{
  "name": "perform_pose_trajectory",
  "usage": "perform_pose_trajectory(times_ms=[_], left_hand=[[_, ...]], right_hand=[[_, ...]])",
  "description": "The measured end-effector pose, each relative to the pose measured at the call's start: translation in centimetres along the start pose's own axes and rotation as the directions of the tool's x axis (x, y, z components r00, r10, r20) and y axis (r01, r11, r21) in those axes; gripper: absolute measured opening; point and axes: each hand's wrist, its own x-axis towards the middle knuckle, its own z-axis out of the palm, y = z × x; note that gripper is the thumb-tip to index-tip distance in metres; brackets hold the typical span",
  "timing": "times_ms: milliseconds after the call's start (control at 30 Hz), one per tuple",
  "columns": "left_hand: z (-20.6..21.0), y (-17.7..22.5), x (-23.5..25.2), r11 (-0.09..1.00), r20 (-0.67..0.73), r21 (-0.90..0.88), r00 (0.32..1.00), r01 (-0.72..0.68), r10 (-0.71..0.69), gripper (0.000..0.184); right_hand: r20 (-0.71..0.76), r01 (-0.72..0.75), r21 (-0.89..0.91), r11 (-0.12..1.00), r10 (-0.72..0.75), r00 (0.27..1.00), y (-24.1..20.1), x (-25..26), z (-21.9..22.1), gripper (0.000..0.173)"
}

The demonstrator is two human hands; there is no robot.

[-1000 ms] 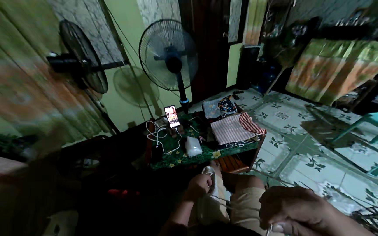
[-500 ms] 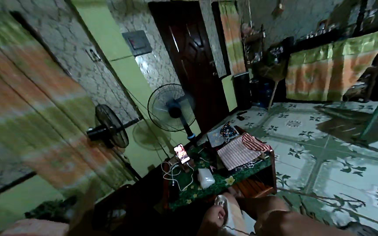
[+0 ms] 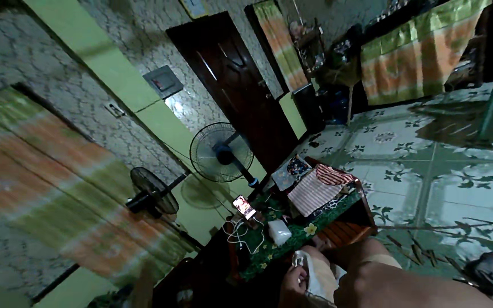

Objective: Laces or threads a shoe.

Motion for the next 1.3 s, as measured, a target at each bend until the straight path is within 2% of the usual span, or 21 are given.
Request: perform_pose_trajectory(times_ms=[100,200,300,500,600,733,867,1033,1167,1267,1300], left_hand=[[0.3,-0.2,0.1,1.000,-0.008,-0.013,1.000,0.006,-0.006,0.028],[0.5,-0.8,0.0,0.998,-0.038,-0.020,0.998,-0.059,0.058,0.028],[0.5,-0.9,0.0,0.997,-0.048,-0.022,0.997,-0.068,0.067,0.028],[0.6,-0.9,0.1,1.000,-0.034,0.010,0.999,-0.029,0.030,0.028],[-0.1,0.4,-0.2,1.000,0.005,0.002,1.000,0.018,-0.018,0.030],[-1.0,2.7,-1.8,0.999,-0.063,-0.039,0.998,-0.011,0.009,0.028],[0.7,-0.3,-0.6,0.998,-0.108,-0.035,0.993,-0.054,0.050,0.024],[1.0,-0.7,-0.4,0.998,-0.106,-0.036,0.993,-0.058,0.054,0.026],[0.8,-0.3,-0.6,1.000,-0.101,-0.008,0.994,-0.030,0.029,0.027],[0.7,0.1,-0.7,0.999,-0.125,-0.021,0.992,-0.027,0.024,0.028],[0.7,-0.2,-0.5,0.999,-0.139,-0.023,0.990,-0.035,0.032,0.029]], right_hand=[[-0.095,0.040,-0.042,0.998,-0.044,0.995,0.4,-0.2,0.4,0.006],[-0.164,0.053,-0.065,0.996,-0.063,0.984,0.6,-0.3,0.7,0.012],[-0.119,0.036,-0.016,0.999,-0.038,0.992,0.3,-0.4,0.4,0.008],[-0.119,0.041,-0.049,0.998,-0.046,0.992,0.6,-0.4,0.7,0.007],[-0.103,0.030,-0.032,0.999,-0.033,0.994,0.5,-0.4,0.3,0.006],[-0.099,0.042,-0.020,0.999,-0.044,0.994,0.6,-0.4,0.5,0.005],[-0.115,0.037,-0.067,0.997,-0.045,0.992,0.6,-0.5,0.6,0.005],[-0.119,0.039,-0.106,0.994,-0.052,0.992,0.6,-0.6,0.4,0.007],[-0.071,0.037,-0.071,0.997,-0.042,0.997,0.6,-0.6,-0.1,0.007],[-0.138,0.057,0.022,0.998,-0.054,0.989,1.1,-0.4,-0.2,0.003],[-0.185,0.058,0.065,0.996,-0.045,0.982,1.4,-0.4,-0.4,0.008]])
